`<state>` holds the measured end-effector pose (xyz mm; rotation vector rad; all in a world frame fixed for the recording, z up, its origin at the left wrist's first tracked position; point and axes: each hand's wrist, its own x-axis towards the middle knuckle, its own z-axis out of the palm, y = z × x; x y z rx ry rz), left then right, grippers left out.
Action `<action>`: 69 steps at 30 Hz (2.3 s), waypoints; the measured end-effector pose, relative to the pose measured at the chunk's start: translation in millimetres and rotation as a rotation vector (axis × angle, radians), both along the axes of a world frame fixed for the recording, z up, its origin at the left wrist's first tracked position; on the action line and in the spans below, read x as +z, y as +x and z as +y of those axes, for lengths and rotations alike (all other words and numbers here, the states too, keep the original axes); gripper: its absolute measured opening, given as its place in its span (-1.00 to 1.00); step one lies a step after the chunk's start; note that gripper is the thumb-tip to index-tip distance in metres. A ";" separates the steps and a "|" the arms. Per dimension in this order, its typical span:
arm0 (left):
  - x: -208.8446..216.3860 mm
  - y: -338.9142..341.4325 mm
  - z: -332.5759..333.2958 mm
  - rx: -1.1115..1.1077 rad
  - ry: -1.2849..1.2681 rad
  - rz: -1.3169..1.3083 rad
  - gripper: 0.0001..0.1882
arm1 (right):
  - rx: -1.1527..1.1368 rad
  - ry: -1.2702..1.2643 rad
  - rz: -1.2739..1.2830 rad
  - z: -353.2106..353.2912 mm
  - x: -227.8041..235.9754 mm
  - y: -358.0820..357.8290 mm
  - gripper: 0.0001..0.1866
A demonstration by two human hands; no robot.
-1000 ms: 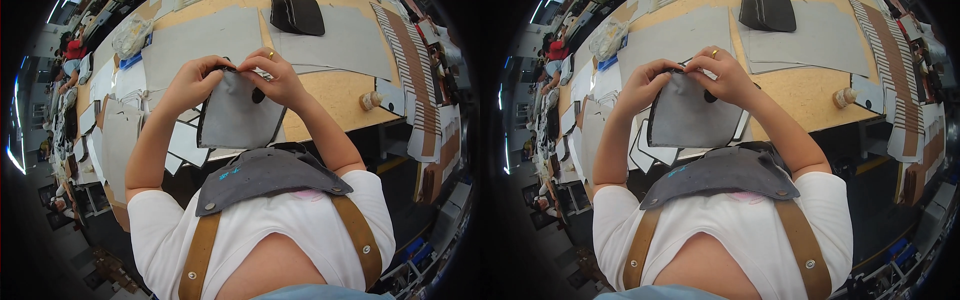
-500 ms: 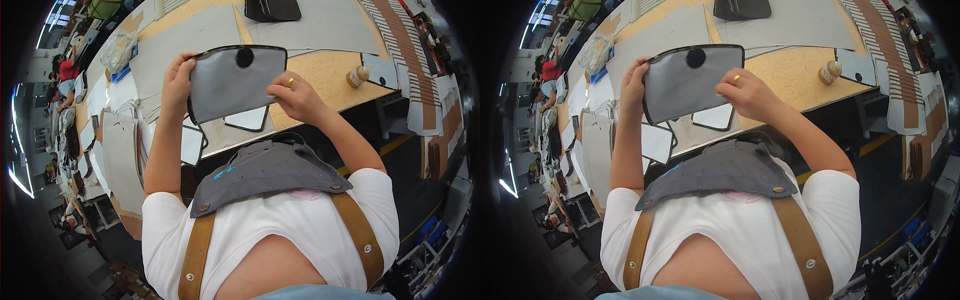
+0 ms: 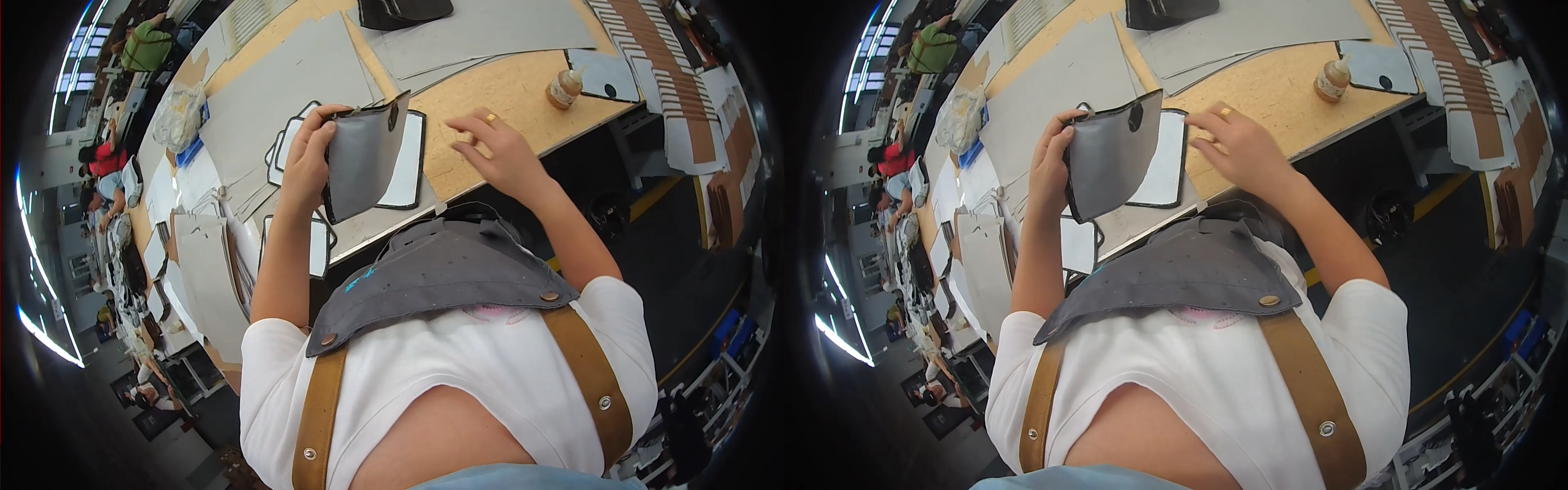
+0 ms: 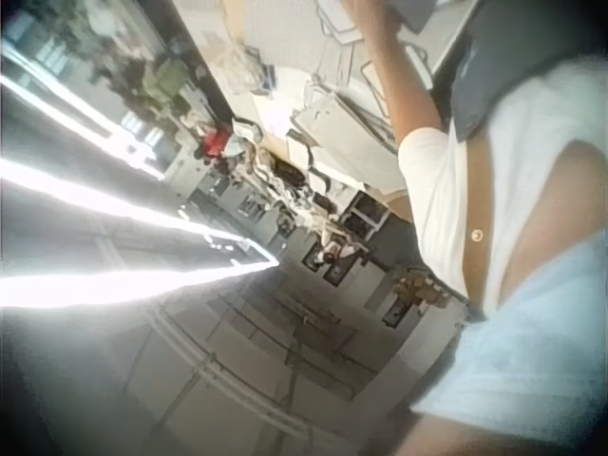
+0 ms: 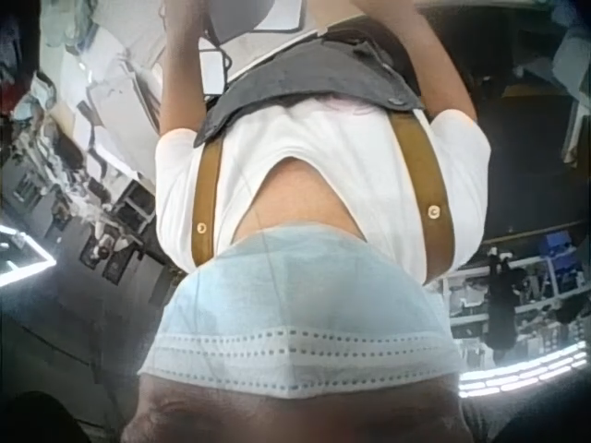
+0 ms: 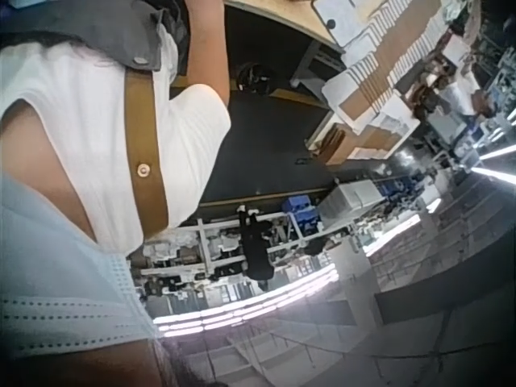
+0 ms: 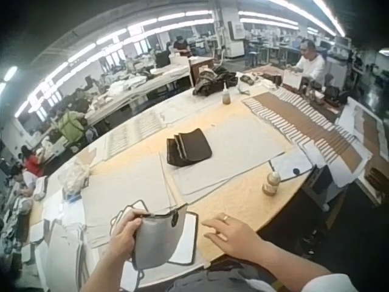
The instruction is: Assembling leather components by peeling adhesive liners and sticking pieces together.
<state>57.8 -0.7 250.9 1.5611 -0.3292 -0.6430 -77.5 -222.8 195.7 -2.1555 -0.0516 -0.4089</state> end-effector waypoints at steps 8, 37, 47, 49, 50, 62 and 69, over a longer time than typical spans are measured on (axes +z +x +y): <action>1.7 -18.1 -22.2 -0.170 0.080 -0.212 -0.76 | 0.032 0.297 -0.348 35.3 10.1 48.6 -0.85; -71.3 47.5 55.5 0.102 -0.668 0.567 -0.60 | 0.127 1.210 0.479 7.0 -50.0 32.0 -0.56; -52.2 24.3 41.5 0.412 -0.198 0.317 -0.65 | 0.024 1.063 0.399 4.2 -51.6 20.7 -0.77; -56.5 26.0 41.4 0.304 -0.180 0.190 -0.71 | 0.042 0.962 0.438 -0.4 -57.5 14.9 -0.73; -55.9 26.1 43.7 0.308 -0.186 0.191 -0.71 | 0.045 0.955 0.440 1.8 -62.9 14.3 -0.73; -19.9 -5.9 -10.2 -0.321 0.318 -0.314 -0.76 | 0.151 0.548 0.027 32.7 -18.5 33.3 -0.75; -24.0 -7.1 -18.6 -0.297 0.295 -0.387 -0.74 | 0.063 0.324 0.009 35.9 -11.5 26.5 -0.83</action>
